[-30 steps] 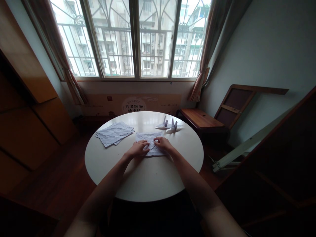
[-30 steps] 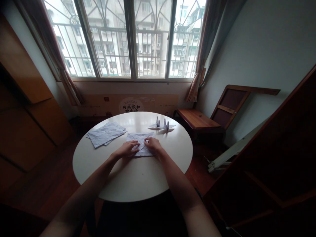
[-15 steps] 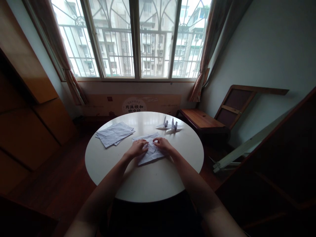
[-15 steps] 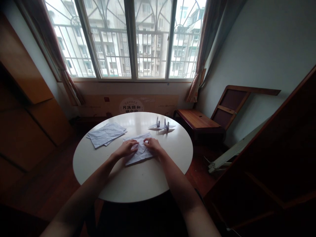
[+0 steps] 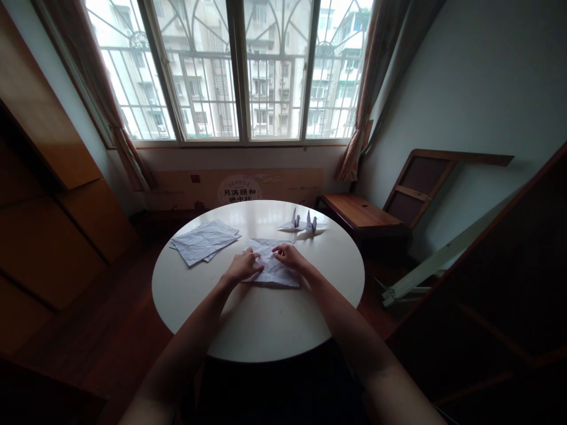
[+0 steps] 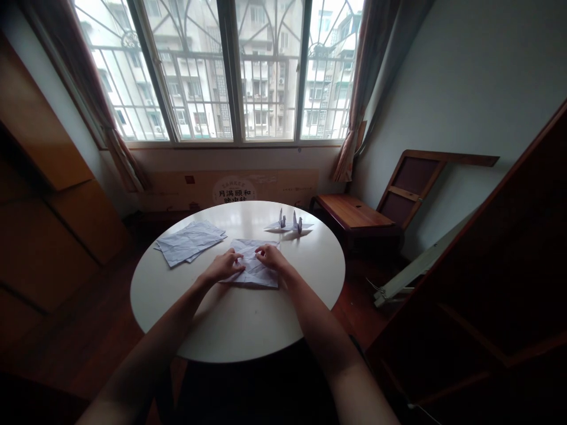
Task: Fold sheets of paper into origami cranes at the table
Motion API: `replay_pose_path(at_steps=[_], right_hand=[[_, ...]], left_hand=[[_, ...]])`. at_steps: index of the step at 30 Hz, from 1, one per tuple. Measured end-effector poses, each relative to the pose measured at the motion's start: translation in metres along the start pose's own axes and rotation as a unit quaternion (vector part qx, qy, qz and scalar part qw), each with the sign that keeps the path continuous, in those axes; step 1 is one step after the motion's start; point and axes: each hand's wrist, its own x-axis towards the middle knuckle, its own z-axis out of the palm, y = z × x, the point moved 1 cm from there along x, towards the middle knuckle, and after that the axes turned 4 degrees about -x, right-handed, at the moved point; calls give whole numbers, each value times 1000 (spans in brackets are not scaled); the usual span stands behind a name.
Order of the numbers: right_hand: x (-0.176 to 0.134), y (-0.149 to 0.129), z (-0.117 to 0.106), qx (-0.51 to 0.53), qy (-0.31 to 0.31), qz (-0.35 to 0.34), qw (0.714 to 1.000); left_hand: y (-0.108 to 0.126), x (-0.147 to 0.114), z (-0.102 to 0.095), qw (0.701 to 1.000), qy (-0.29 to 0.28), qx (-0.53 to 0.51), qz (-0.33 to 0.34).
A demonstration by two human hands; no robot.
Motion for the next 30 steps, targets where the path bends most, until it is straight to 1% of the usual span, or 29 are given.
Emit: replay_pose_path(at_steps=[3, 6, 9, 11, 17, 27, 30], right_hand=[[-2, -1, 0, -16, -20, 7, 1000], [-3, -1, -4, -56, -23, 54, 997], [-3, -1, -9, -78, -23, 105, 991], [-3, 0, -10, -83, -21, 120, 989], [-3, 2, -8, -86, -25, 121, 989], [-4, -1, -8, -84, -27, 113, 990], [-3, -3, -8, -81, -2, 107, 991]], left_hand=[[1, -1, 0, 1000, 8, 8, 10], [2, -1, 1, 999, 19, 8, 28], [3, -1, 2, 999, 11, 4, 34], [3, -1, 3, 999, 4, 8, 31], [5, -1, 4, 999, -21, 22, 25], [1, 1, 7, 999, -25, 10, 32], [2, -1, 5, 999, -27, 8, 30]])
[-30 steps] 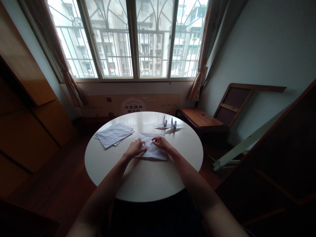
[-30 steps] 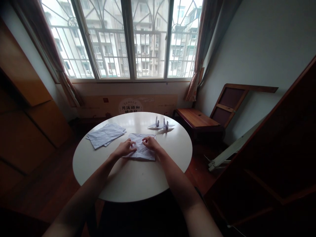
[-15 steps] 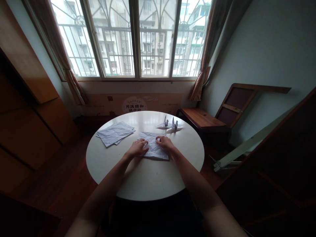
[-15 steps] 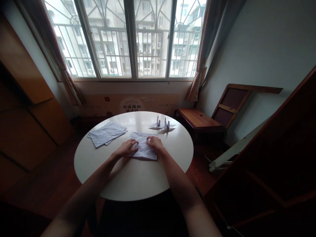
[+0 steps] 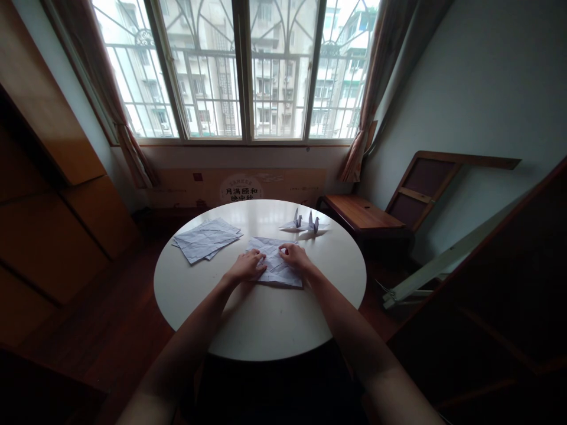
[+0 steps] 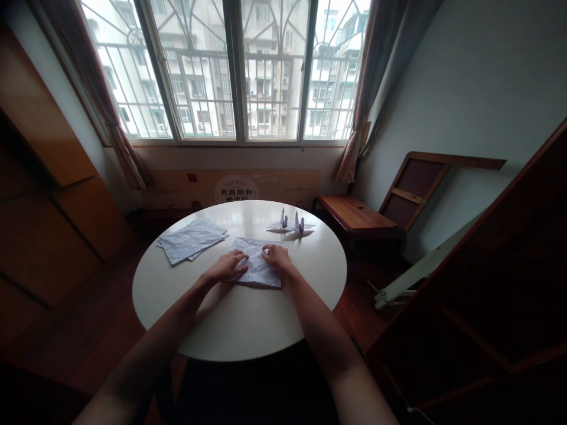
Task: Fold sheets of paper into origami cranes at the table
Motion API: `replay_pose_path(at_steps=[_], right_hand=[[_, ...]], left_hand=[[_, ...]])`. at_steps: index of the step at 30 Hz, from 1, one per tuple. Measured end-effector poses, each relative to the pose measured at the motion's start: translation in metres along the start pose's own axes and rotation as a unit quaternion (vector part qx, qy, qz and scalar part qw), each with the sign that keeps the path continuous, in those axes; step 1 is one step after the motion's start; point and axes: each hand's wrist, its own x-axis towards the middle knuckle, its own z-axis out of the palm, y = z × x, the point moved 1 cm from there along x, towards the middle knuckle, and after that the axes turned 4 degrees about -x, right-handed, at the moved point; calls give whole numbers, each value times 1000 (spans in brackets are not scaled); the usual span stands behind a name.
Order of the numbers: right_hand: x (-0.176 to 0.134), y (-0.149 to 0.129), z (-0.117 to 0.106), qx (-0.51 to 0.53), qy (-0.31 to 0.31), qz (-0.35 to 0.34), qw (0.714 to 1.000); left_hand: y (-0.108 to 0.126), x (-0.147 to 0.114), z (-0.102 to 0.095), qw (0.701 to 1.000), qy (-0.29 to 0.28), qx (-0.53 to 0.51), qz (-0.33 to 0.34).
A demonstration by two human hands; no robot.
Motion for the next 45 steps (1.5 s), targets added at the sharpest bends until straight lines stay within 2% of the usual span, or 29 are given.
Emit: replay_pose_path(at_steps=[4, 9, 13, 17, 20, 45], right_hand=[[1, -3, -1, 14, 46, -25, 999], [-1, -3, 6, 9, -18, -63, 998], [0, -2, 7, -20, -43, -17, 999], [0, 3, 0, -33, -27, 59, 997], [-1, 7, -4, -28, -17, 91, 995], [1, 10, -1, -25, -16, 87, 996]], left_hand=[[2, -1, -2, 1000, 7, -14, 15], [-3, 5, 5, 1000, 5, -19, 10], [-7, 8, 10, 999, -22, -26, 11], [-5, 6, 7, 999, -30, -34, 11], [-4, 5, 5, 999, -25, -32, 17], [-3, 4, 5, 999, -27, -29, 17]])
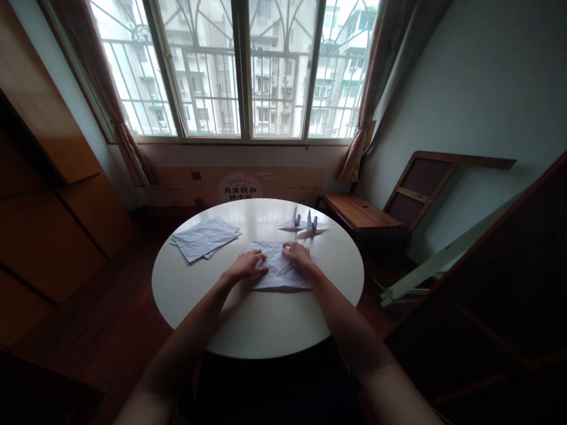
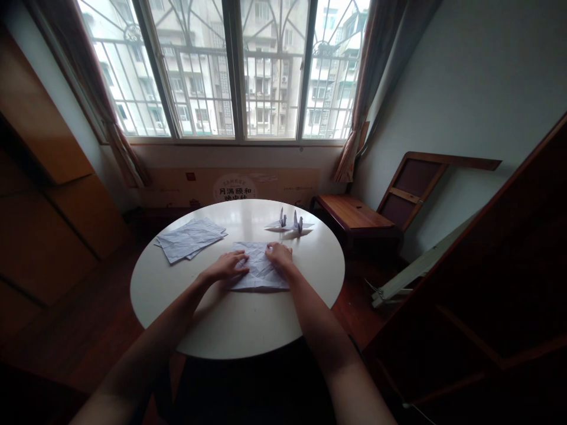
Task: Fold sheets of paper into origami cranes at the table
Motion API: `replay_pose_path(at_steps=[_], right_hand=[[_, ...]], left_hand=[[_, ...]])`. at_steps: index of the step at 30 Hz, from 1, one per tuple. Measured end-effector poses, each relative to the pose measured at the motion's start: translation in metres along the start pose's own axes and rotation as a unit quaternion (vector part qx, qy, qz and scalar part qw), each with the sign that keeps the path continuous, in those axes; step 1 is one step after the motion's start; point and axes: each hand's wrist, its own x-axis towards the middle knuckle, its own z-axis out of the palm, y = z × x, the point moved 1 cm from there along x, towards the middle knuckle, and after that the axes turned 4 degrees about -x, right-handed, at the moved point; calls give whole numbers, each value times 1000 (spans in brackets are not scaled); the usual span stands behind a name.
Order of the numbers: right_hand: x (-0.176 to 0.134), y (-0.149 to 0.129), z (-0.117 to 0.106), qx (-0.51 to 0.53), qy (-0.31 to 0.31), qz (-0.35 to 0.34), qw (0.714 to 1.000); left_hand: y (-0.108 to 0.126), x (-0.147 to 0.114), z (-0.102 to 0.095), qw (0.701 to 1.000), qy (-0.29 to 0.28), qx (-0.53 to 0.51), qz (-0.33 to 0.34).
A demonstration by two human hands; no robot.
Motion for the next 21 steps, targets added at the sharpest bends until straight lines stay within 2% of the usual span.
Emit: replay_pose_path(at_steps=[21], right_hand=[[-2, -1, -2, -2, -8, 3, 1000]], left_hand=[[4, -2, -3, 1000, -13, 14, -3]])
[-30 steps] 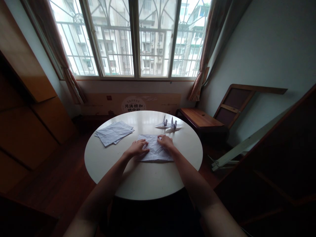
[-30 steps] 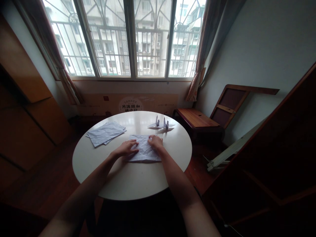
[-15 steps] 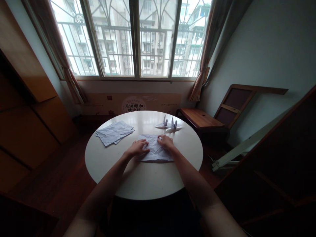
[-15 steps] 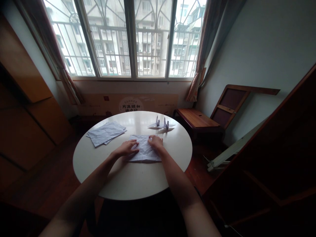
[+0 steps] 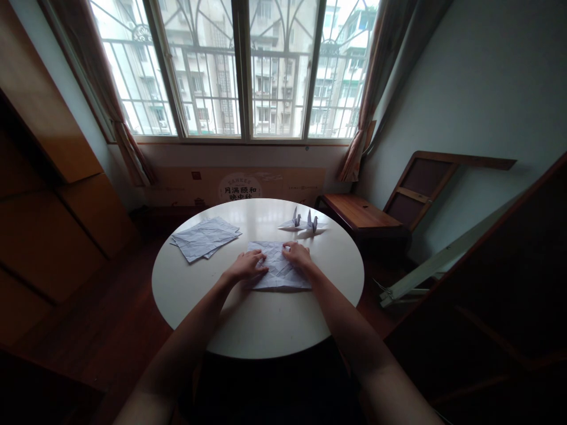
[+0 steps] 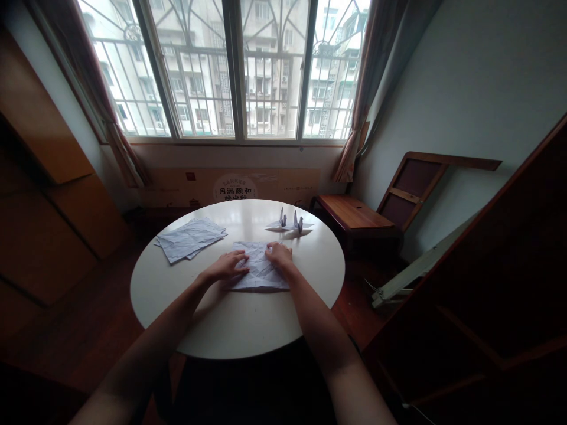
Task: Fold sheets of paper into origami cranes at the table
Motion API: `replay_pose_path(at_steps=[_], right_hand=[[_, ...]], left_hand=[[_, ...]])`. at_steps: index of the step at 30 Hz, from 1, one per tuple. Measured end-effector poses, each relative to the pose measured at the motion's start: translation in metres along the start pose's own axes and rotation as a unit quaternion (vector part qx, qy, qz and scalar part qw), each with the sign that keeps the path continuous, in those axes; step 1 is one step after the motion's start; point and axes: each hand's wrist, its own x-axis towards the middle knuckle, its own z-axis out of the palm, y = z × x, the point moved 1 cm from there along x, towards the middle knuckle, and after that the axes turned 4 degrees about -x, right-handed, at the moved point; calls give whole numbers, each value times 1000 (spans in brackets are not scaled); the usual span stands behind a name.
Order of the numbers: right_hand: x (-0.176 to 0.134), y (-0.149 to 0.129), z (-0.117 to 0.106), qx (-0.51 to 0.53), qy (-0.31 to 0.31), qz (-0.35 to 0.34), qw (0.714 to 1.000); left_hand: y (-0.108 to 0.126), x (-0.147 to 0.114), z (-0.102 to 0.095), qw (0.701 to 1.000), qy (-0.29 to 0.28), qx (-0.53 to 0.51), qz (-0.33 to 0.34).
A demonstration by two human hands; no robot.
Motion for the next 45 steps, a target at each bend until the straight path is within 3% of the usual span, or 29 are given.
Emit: replay_pose_path(at_steps=[18, 22, 27, 35, 45], right_hand=[[-1, -2, 0, 5, 3, 4, 1000], [-4, -8, -1, 4, 27, -33, 999], [-8, -14, 1, 11, 5, -93, 996], [-4, -3, -3, -25, 1, 40, 999], [-2, -1, -3, -23, -7, 38, 999]], left_hand=[[-2, 0, 1, 1000, 0, -5, 3], [-3, 0, 1, 1000, 2, -3, 0], [-3, 1, 2, 1000, 7, 3, 2], [-5, 2, 3, 1000, 4, -2, 8], [-2, 0, 1, 1000, -10, -8, -7]])
